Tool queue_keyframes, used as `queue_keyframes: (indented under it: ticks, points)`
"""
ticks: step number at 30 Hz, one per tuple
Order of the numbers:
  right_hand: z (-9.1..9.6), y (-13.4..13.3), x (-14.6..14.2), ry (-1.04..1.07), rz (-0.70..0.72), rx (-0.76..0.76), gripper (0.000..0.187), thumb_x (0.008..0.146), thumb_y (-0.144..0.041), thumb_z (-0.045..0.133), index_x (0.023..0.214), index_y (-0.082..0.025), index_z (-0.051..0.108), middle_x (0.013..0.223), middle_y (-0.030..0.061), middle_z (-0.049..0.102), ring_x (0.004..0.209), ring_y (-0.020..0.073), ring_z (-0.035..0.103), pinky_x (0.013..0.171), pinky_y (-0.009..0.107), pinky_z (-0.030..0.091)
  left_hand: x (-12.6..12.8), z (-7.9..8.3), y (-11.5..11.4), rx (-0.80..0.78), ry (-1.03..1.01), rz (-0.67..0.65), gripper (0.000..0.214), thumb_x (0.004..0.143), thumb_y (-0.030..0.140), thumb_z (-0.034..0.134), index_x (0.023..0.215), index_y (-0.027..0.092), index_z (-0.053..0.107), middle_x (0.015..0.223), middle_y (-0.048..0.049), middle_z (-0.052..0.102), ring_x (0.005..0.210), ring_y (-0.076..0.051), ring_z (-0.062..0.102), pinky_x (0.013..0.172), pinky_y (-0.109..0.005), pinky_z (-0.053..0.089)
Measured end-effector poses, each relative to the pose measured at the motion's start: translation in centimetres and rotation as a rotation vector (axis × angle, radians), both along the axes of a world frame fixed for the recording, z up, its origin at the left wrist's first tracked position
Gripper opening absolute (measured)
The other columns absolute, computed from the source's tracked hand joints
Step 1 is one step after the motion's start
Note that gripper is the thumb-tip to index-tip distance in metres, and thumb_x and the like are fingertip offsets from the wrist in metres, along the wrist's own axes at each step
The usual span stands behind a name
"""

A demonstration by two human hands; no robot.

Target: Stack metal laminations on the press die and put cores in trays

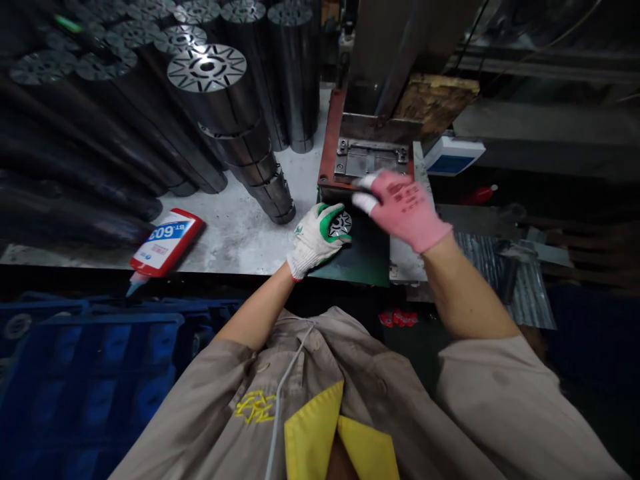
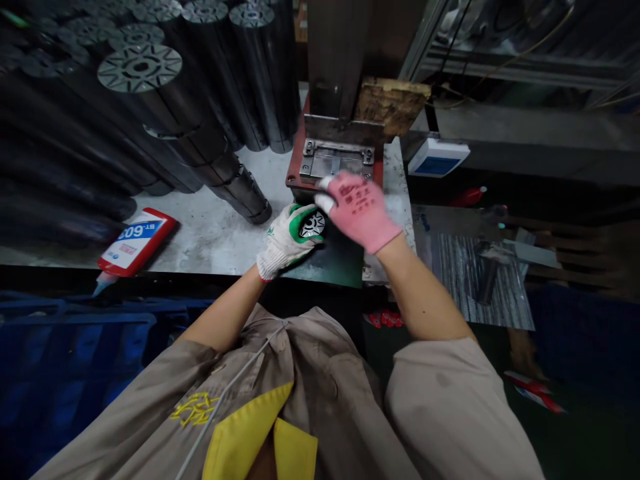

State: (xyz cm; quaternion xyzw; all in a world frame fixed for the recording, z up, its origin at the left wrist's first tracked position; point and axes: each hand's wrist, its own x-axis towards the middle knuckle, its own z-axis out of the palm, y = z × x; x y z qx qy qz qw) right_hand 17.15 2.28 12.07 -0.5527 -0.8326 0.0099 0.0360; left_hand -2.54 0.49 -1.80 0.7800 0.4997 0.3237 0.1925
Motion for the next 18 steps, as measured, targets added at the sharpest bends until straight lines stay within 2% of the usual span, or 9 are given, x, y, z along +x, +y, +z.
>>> queue_keyframes:
  ticks: [3, 6, 10, 12, 15, 18]
  points:
    - [1.0, 2.9, 1.0, 0.011, -0.105, 0.206, 0.061, 0.108, -0.065, 0.046, 0.133, -0.014, 0.07, 0.13, 0.0205, 0.067, 0.12, 0.0384, 0.062, 0.098, 0.052, 0.05, -0.6, 0.5, 0.0, 0.009, -0.023, -0.068, 0.084, 0.084, 0.06, 0.086, 0.153, 0.021, 0.06, 0.15, -0.0159, 0.06, 0.139, -0.035, 0.061, 0.118, -0.047, 0.053]
    - [0.7, 4.0, 1.0, 0.026, -0.069, 0.245, 0.066, 0.107, -0.069, 0.044, 0.124, -0.012, 0.072, 0.122, 0.0194, 0.067, 0.119, 0.0378, 0.061, 0.097, 0.053, 0.049, -1.0, 1.1, -0.1, 0.007, -0.01, -0.149, 0.077, 0.092, 0.062, 0.078, 0.155, 0.023, 0.058, 0.154, -0.0137, 0.059, 0.147, -0.034, 0.055, 0.122, -0.046, 0.05]
    - [0.6, 1.0, -0.2, 0.003, -0.142, 0.115, 0.048, 0.112, -0.05, 0.041, 0.126, -0.018, 0.074, 0.119, 0.0162, 0.071, 0.112, 0.033, 0.066, 0.092, 0.046, 0.05, -0.6, 1.2, -0.3, 0.012, 0.043, -0.117, 0.082, 0.09, 0.065, 0.078, 0.156, 0.021, 0.057, 0.153, -0.0155, 0.058, 0.145, -0.036, 0.057, 0.121, -0.048, 0.05]
    - [0.0, -1.2, -0.8, 0.018, -0.094, 0.019, 0.04, 0.112, -0.039, 0.043, 0.129, -0.02, 0.074, 0.121, 0.0138, 0.074, 0.112, 0.0306, 0.068, 0.093, 0.042, 0.051, -0.2, 0.9, -0.3, 0.01, 0.065, -0.076, 0.084, 0.086, 0.062, 0.083, 0.155, 0.019, 0.058, 0.153, -0.0167, 0.058, 0.142, -0.036, 0.058, 0.122, -0.048, 0.049]
    - [-1.8, -3.5, -2.2, -0.027, 0.003, -0.176, 0.036, 0.108, -0.023, 0.047, 0.132, -0.016, 0.073, 0.132, 0.0152, 0.073, 0.118, 0.0281, 0.068, 0.098, 0.038, 0.049, 0.2, 0.6, -0.3, 0.004, 0.087, -0.059, 0.078, 0.087, 0.05, 0.083, 0.155, 0.02, 0.057, 0.154, -0.0153, 0.058, 0.145, -0.035, 0.055, 0.125, -0.048, 0.046]
    - [-2.7, -4.4, -4.5, -0.181, 0.033, -0.304, 0.039, 0.104, -0.01, 0.041, 0.127, -0.011, 0.073, 0.132, 0.0204, 0.072, 0.119, 0.0305, 0.069, 0.092, 0.039, 0.05, -0.1, 0.7, -0.3, -0.009, 0.076, -0.098, 0.073, 0.09, 0.045, 0.077, 0.156, 0.021, 0.056, 0.155, -0.0129, 0.059, 0.149, -0.033, 0.052, 0.128, -0.047, 0.043]
